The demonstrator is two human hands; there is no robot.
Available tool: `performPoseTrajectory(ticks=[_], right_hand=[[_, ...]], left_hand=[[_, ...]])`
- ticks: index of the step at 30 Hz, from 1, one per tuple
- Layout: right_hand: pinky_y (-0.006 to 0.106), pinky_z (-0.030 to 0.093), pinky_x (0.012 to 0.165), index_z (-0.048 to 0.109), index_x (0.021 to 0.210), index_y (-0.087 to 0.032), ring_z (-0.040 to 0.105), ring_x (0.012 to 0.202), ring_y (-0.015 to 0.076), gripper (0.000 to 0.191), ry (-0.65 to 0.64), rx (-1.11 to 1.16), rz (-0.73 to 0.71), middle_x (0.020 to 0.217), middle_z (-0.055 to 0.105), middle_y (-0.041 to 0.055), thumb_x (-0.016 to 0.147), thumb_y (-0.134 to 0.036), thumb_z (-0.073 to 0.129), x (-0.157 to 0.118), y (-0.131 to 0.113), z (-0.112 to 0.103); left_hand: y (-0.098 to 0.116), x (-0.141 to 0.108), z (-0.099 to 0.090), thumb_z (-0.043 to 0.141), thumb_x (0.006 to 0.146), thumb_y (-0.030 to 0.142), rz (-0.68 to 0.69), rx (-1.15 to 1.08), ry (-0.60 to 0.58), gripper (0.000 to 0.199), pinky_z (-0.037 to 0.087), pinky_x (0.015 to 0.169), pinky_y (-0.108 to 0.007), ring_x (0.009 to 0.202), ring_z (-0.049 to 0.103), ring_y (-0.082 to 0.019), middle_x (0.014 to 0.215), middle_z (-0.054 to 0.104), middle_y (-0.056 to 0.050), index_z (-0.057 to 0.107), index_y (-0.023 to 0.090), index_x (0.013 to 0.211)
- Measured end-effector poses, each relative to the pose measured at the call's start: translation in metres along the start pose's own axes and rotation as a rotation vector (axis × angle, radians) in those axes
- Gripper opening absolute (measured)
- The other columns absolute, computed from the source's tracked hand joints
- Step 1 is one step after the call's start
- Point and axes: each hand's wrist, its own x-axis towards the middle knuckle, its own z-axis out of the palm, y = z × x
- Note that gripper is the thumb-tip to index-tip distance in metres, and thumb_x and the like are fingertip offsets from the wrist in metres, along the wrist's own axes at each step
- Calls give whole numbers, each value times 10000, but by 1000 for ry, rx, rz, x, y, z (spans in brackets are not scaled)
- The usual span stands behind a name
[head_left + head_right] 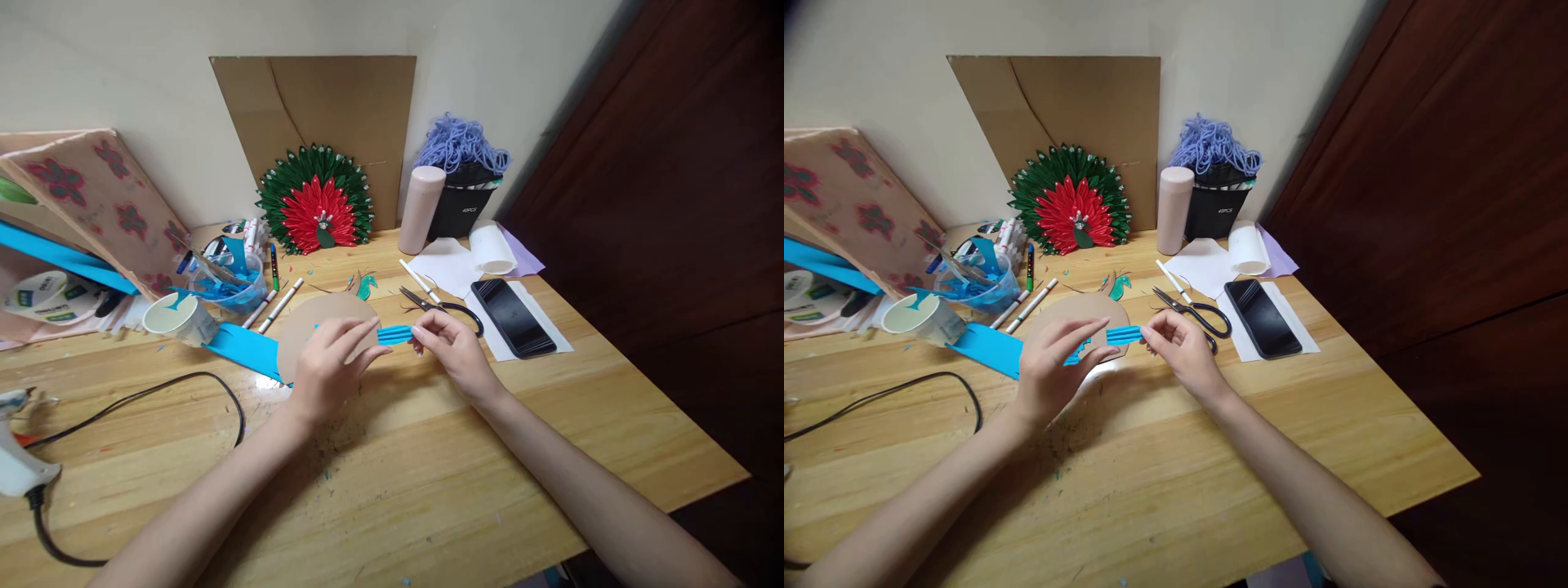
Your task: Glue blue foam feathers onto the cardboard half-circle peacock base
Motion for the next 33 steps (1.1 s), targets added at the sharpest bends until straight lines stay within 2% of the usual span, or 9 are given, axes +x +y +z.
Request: performPoseTrajectory(ticks=[6,12,14,17,20,23,29,31,33], right_hand=[[234,422,577,537,704,-184,507,588,110,202,-23,-35,5,635,553,-18,747,-362,622,1,2,0],[240,459,567,536,727,-183,546,595,120,166,-30,-153,-98,652,571,-4,791,-328,584,-4,6,10],[256,477,594,539,759,-186,568,635,131,109,-14,-291,-292,689,586,11,810,-278,570,-6,3,18],[278,483,632,567,811,-189,581,689,148,18,-122,-591,-794,730,617,36,806,-173,574,-5,-6,36],[278,485,623,595,836,-181,584,692,157,74,-273,-796,-1268,732,649,54,806,-121,563,0,-15,66],[275,481,590,611,782,-167,583,658,158,93,-357,-850,-1516,715,665,58,818,-114,544,3,-19,108],[286,474,574,585,727,-155,573,655,172,114,-525,-716,-1373,694,646,60,817,-114,530,-5,-20,201],[304,495,626,586,813,-162,585,718,187,60,-595,-568,-1236,750,648,70,816,-143,529,-13,-24,220],[328,511,694,579,936,-184,596,799,206,141,-690,-472,-1063,836,646,79,800,-170,545,-32,-22,220]], left_hand=[[6,14,5,551,782,435,-761,-594,-261,337,461,571,-227,599,578,-125,628,644,-35,680,129,726],[6,5,-9,632,680,519,-1038,-882,-353,419,462,623,-226,652,595,-129,734,684,-72,680,114,774],[6,-5,-24,608,701,534,-1159,-956,-325,460,475,644,-238,678,613,-140,785,694,-99,678,97,823],[9,-26,-52,557,754,532,-1284,-1114,-292,478,488,712,-256,771,638,-166,883,698,-130,676,89,891],[13,-47,-79,556,769,509,-1294,-1156,-182,438,489,763,-275,807,641,-175,895,699,-126,678,99,866],[12,-67,-101,647,720,435,-1259,-1044,-21,335,483,794,-285,768,634,-160,781,694,-79,672,108,787],[-4,-111,-143,724,616,408,-1315,-941,266,315,478,717,-250,657,596,-119,663,646,-26,661,107,684],[-10,-129,-158,707,622,431,-1332,-879,355,331,472,672,-245,626,587,-121,625,636,-26,657,107,667],[-17,-148,-172,683,628,468,-1329,-763,431,362,461,628,-245,599,577,-128,604,630,-31,658,108,661]])
